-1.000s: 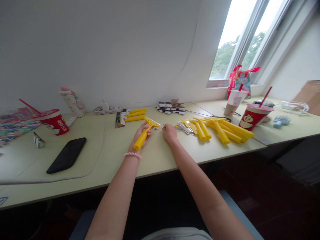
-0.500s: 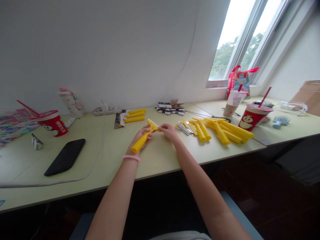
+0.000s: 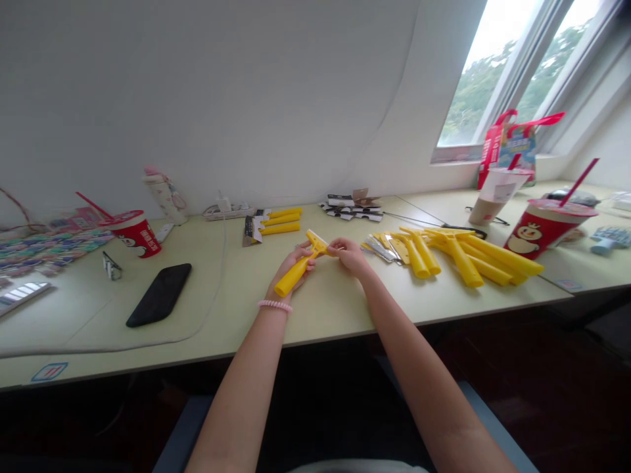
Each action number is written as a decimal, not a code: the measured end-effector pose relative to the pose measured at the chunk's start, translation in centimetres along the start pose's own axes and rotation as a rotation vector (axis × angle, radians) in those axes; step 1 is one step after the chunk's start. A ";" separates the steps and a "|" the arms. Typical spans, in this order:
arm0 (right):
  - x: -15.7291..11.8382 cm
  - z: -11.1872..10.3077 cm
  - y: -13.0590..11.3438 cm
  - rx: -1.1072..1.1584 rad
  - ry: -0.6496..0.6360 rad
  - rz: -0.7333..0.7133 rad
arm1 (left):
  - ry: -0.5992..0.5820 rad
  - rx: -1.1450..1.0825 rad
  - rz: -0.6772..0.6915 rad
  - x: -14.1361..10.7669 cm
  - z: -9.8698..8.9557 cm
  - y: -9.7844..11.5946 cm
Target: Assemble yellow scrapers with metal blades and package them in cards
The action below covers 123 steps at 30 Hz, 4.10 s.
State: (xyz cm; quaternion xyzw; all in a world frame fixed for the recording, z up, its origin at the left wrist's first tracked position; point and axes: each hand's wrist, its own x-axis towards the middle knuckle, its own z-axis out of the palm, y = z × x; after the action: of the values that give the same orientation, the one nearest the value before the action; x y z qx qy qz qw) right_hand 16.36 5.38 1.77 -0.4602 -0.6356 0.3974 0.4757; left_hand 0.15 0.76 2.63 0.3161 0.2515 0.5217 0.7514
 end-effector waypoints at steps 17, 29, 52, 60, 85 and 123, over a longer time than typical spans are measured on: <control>-0.5 -6.8 3.6 -0.968 0.333 -0.226 | 0.028 -0.036 -0.003 0.0 -0.5 -0.2; -1.3 -5.8 1.2 -0.314 0.479 -0.487 | 0.131 -0.029 0.016 0.3 -0.2 0.1; -2.5 -5.2 0.0 -0.443 0.295 -0.580 | 0.119 0.067 0.023 0.6 -0.4 -0.2; -2.4 -5.2 0.0 -0.439 0.279 -0.607 | 0.117 0.093 0.015 0.5 -0.2 -0.2; -1.9 -5.1 0.5 -0.430 0.275 -0.453 | 0.139 0.208 0.020 0.6 -0.3 -0.3; -2.6 -4.9 -0.1 -0.330 0.258 -0.388 | 0.133 0.273 0.002 0.3 0.1 -0.2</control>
State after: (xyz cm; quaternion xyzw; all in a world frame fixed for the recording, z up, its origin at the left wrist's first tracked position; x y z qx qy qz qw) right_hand 21.41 3.15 2.36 -0.4480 -0.7022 0.1280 0.5384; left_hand 0.39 1.01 2.53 0.3804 0.3692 0.5034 0.6824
